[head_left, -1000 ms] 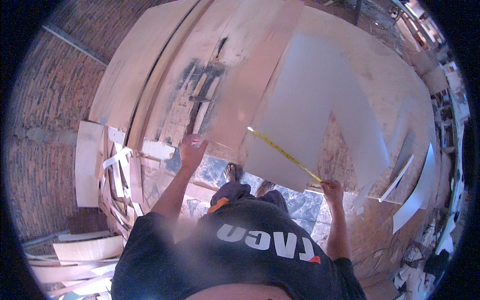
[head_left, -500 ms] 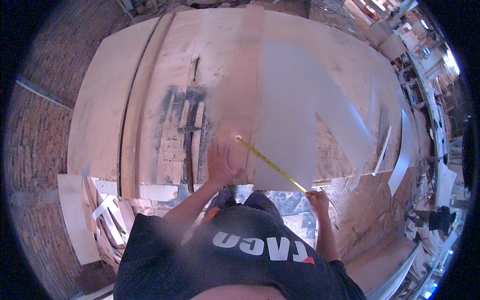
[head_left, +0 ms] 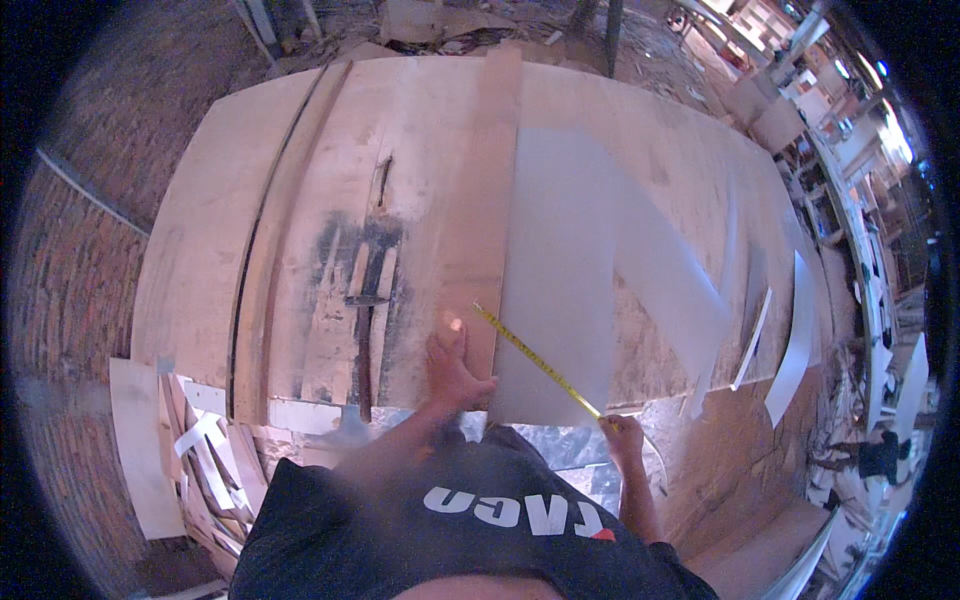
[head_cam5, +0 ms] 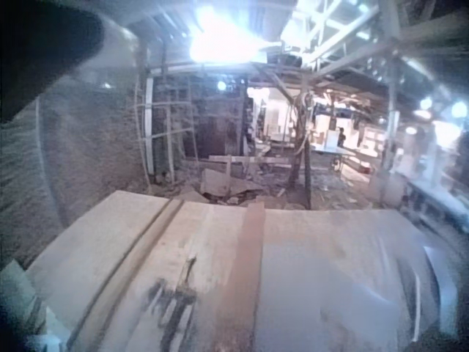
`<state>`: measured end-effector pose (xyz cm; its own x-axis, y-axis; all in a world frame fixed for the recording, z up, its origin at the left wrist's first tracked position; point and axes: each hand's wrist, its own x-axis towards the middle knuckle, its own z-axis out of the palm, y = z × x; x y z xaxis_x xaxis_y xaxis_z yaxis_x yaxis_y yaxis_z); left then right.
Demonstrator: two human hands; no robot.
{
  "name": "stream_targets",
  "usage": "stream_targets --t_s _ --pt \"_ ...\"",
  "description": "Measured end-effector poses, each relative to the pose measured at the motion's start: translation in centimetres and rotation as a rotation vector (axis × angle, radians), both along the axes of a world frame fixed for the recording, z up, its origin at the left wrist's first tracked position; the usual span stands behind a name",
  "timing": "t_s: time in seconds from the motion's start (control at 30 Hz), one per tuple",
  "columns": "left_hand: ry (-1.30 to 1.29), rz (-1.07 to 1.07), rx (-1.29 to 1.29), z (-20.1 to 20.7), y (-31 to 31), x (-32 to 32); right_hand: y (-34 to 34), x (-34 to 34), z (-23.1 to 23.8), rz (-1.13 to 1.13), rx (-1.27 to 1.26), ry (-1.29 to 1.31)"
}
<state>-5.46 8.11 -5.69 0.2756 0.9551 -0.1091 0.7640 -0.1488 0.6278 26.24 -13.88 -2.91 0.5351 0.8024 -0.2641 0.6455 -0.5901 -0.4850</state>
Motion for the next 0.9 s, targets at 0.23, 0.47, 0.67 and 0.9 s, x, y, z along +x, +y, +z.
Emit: stream_targets --t_s 0.23,0.47,0.67,0.9 --pt "0.000 -0.043 0.031 0.3 -3.4 6.3 3.0 6.6 -1.1 -0.073 0.240 0.159" --pt "-0.007 -0.054 0.092 0.9 -4.7 4.0 8.2 10.6 -3.8 0.032 0.255 0.389" --pt "0.068 0.785 0.493 -0.7 -3.0 -15.4 13.7 7.3 -3.8 0.121 0.319 0.390" --pt "-0.105 1.733 0.204 -3.7 -7.9 -33.9 18.2 1.4 -5.4 0.224 0.399 0.263"
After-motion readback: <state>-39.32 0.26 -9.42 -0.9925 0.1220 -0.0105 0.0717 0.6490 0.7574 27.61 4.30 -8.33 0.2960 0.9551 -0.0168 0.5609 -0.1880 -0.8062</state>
